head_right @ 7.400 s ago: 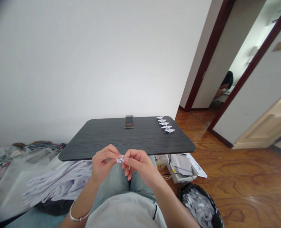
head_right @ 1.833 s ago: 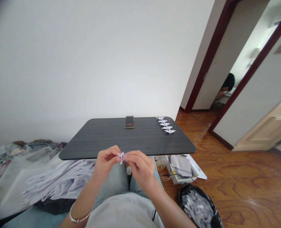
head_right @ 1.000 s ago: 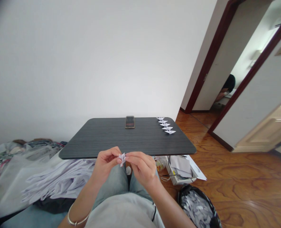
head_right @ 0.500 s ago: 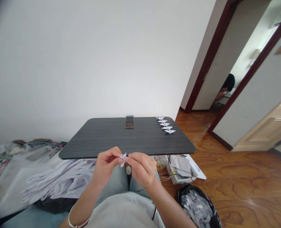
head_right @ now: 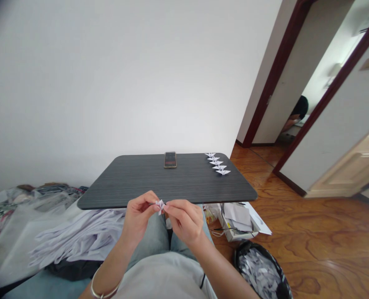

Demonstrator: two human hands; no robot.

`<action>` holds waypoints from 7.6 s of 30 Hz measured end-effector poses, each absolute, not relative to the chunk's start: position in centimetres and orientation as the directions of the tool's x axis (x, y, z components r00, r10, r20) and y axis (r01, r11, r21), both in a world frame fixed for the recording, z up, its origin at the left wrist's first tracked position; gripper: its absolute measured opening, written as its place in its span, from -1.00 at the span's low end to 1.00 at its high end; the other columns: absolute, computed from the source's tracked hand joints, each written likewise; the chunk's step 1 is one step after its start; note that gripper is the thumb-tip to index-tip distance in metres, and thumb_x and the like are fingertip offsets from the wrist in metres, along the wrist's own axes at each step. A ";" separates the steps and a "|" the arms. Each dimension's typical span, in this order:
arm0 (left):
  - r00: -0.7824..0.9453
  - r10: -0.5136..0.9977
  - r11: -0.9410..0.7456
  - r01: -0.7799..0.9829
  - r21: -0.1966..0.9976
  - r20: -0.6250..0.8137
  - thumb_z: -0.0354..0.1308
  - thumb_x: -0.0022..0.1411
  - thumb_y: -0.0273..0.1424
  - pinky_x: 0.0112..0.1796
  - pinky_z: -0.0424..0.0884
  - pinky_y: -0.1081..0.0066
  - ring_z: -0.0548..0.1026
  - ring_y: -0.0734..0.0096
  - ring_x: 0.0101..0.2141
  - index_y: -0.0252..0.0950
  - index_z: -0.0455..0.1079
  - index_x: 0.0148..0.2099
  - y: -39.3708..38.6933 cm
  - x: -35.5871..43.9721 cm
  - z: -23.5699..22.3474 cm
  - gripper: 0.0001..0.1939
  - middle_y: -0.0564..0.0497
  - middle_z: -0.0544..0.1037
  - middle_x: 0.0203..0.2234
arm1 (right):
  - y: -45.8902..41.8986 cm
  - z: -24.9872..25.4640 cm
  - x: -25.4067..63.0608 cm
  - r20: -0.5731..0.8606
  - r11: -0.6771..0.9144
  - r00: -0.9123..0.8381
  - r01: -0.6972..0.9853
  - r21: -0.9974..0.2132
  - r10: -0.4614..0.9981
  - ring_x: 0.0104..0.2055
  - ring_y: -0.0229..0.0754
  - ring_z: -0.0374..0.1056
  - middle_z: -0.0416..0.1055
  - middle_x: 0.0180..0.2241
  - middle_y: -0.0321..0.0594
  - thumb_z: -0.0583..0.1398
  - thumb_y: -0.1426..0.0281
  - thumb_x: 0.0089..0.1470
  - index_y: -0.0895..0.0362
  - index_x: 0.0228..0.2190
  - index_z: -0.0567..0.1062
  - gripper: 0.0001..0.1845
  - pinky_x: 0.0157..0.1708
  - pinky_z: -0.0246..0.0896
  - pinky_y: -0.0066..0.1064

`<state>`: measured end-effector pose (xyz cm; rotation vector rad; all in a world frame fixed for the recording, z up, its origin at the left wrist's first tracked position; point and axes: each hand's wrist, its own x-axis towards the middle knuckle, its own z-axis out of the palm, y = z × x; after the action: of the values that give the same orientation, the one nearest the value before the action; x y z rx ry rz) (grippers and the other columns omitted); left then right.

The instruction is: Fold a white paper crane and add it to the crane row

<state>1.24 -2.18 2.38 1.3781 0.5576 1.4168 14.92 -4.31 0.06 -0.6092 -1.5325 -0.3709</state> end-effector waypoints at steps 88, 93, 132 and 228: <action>0.184 0.677 -0.706 -0.111 0.700 0.712 0.26 0.06 -0.49 -0.39 0.42 0.44 0.51 0.43 -0.45 -0.25 0.52 -0.46 -1.2 0.0 2.3 -0.92 -0.01 0.59 -0.47 | -5.5 4.1 15.3 0.292 0.284 -0.031 -0.148 -0.947 0.956 -0.63 -0.33 0.35 0.43 -0.66 -0.27 0.35 0.26 -0.13 0.19 -0.59 0.50 -0.75 -0.63 0.32 -0.55; 0.185 0.684 -0.692 -0.142 0.707 0.706 0.28 0.05 -0.49 -0.39 0.43 0.45 0.52 0.44 -0.45 -0.25 0.52 -0.46 -1.2 0.1 2.4 -0.93 -0.01 0.59 -0.48 | -5.3 3.8 15.3 0.293 0.286 -0.032 -0.152 -0.946 0.955 -0.64 -0.34 0.36 0.44 -0.67 -0.28 0.36 0.32 -0.16 0.19 -0.60 0.52 -0.80 -0.63 0.33 -0.57; 0.196 0.703 -0.645 -0.229 0.730 0.683 0.29 0.03 -0.53 -0.42 0.40 0.50 0.51 0.46 -0.46 -0.24 0.53 -0.45 -1.4 0.2 2.7 -0.91 0.01 0.59 -0.50 | -4.8 2.7 15.3 0.547 0.537 -0.035 -0.148 -0.830 0.836 -0.59 -0.32 0.36 0.42 -0.58 -0.29 0.27 0.38 0.01 0.14 -0.52 0.49 -0.87 -0.61 0.31 -0.53; 0.144 0.960 -0.207 -0.216 0.954 0.241 0.34 -0.09 -0.34 -0.39 0.36 0.46 0.41 0.49 -0.51 -0.33 0.47 -0.49 -0.9 1.2 2.0 -0.83 0.06 0.51 -0.58 | -2.8 0.9 14.0 0.446 0.463 0.196 -0.050 -0.885 0.873 -0.61 -0.35 0.15 0.29 -0.63 -0.36 0.21 0.24 0.01 0.15 -0.56 0.43 -0.74 -0.64 0.05 -0.54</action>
<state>1.17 -0.92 2.00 1.2944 0.8200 1.3305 14.02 -2.82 0.95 -0.8727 -1.1994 0.7770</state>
